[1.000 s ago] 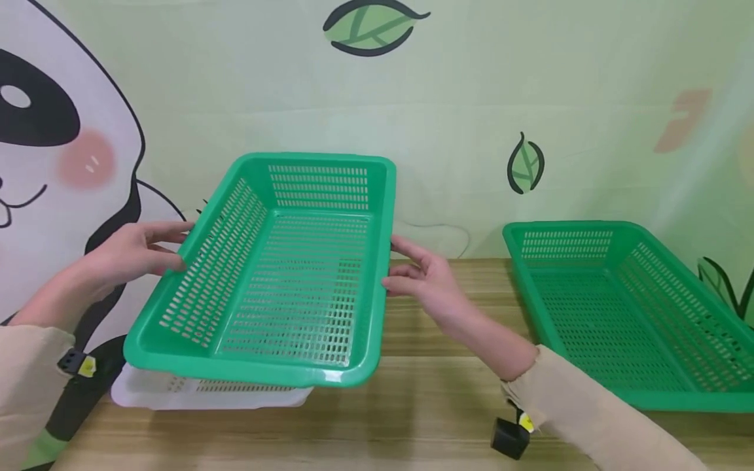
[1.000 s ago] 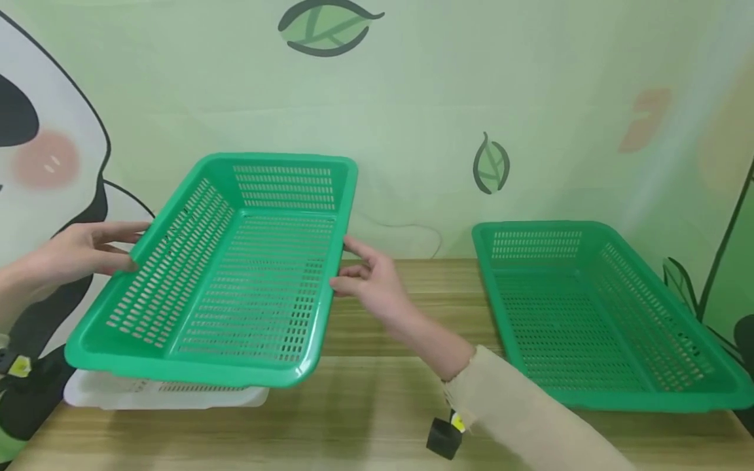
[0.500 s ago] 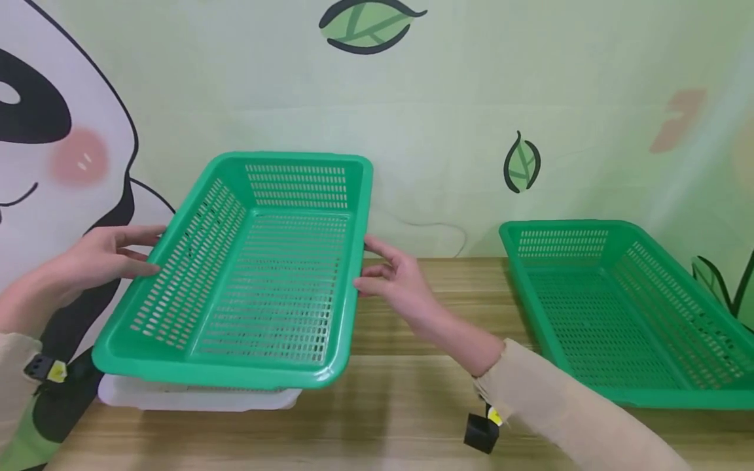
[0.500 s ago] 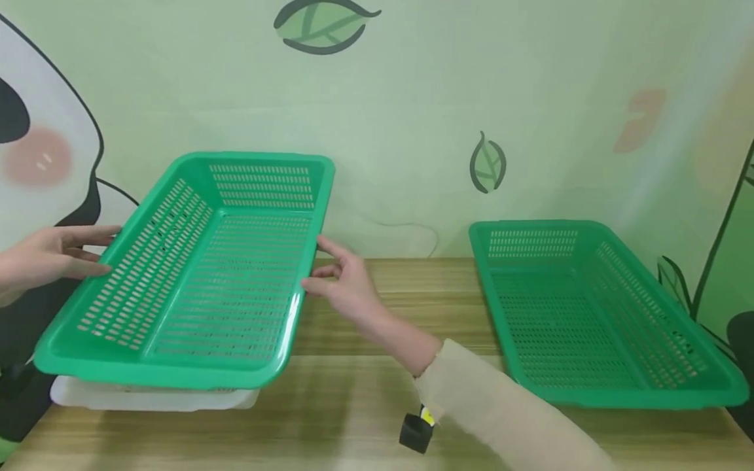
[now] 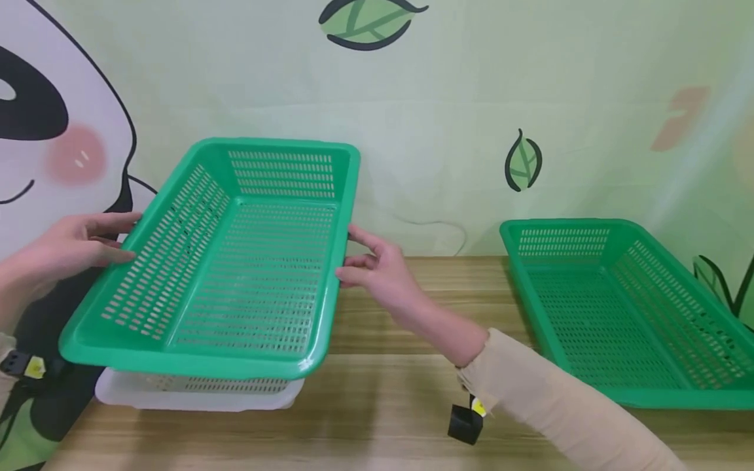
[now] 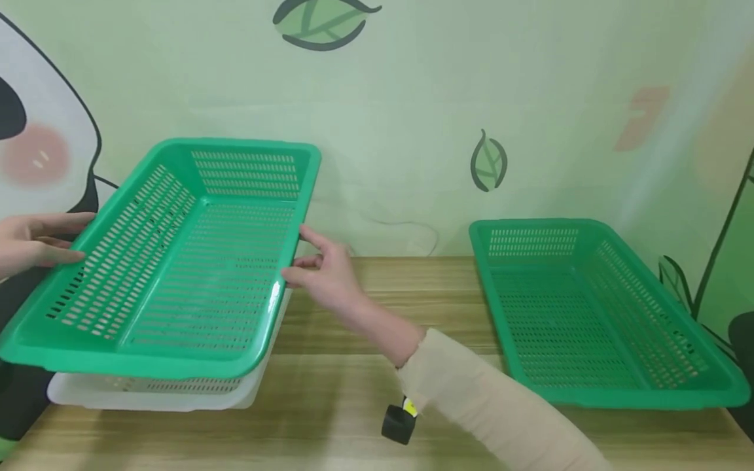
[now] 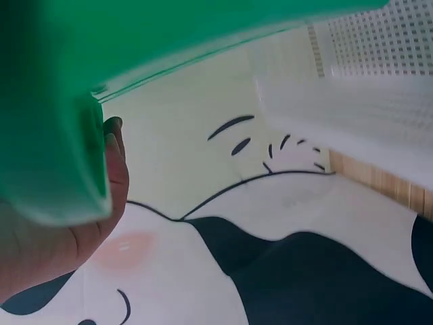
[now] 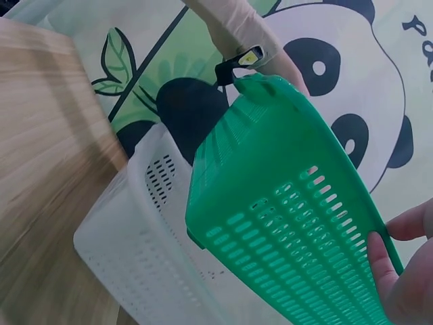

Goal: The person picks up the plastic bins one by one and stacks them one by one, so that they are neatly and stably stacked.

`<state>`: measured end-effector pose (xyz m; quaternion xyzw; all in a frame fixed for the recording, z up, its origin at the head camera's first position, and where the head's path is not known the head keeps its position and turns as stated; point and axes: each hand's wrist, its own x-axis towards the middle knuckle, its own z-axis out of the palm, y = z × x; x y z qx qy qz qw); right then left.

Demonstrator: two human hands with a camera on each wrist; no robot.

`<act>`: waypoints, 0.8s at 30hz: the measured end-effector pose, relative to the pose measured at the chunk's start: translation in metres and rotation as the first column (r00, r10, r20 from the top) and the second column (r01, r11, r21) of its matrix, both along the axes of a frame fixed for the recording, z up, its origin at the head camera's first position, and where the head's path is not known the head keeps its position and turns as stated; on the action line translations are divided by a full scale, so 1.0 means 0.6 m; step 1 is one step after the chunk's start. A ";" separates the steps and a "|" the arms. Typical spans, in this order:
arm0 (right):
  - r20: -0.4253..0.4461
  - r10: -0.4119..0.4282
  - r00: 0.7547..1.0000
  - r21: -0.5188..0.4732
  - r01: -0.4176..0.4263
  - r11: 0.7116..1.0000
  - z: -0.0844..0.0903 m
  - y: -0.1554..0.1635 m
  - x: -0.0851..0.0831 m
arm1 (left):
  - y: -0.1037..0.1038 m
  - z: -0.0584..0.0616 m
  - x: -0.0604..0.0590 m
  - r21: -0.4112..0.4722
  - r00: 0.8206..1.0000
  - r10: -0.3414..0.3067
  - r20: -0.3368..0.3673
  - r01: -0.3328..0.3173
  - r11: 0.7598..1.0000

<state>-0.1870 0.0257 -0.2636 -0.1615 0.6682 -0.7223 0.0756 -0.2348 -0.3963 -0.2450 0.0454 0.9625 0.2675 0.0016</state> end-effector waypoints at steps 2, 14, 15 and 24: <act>-0.021 0.006 1.000 -0.006 -0.006 1.000 0.000 -0.005 0.002 | 0.005 0.013 0.010 -0.002 1.000 0.008 0.020 -0.008 1.000; -0.036 0.015 0.999 0.013 -0.014 1.000 -0.009 -0.033 0.008 | -0.050 -0.011 0.002 -0.026 0.997 0.073 -0.026 -0.074 0.997; -0.030 0.015 0.999 0.018 -0.015 1.000 -0.010 -0.035 0.008 | -0.046 -0.009 0.008 -0.027 0.997 0.074 -0.033 -0.075 0.997; 0.027 0.022 0.999 0.021 -0.023 1.000 -0.025 -0.049 0.004 | -0.019 -0.003 0.041 -0.043 0.999 0.045 0.027 -0.043 0.998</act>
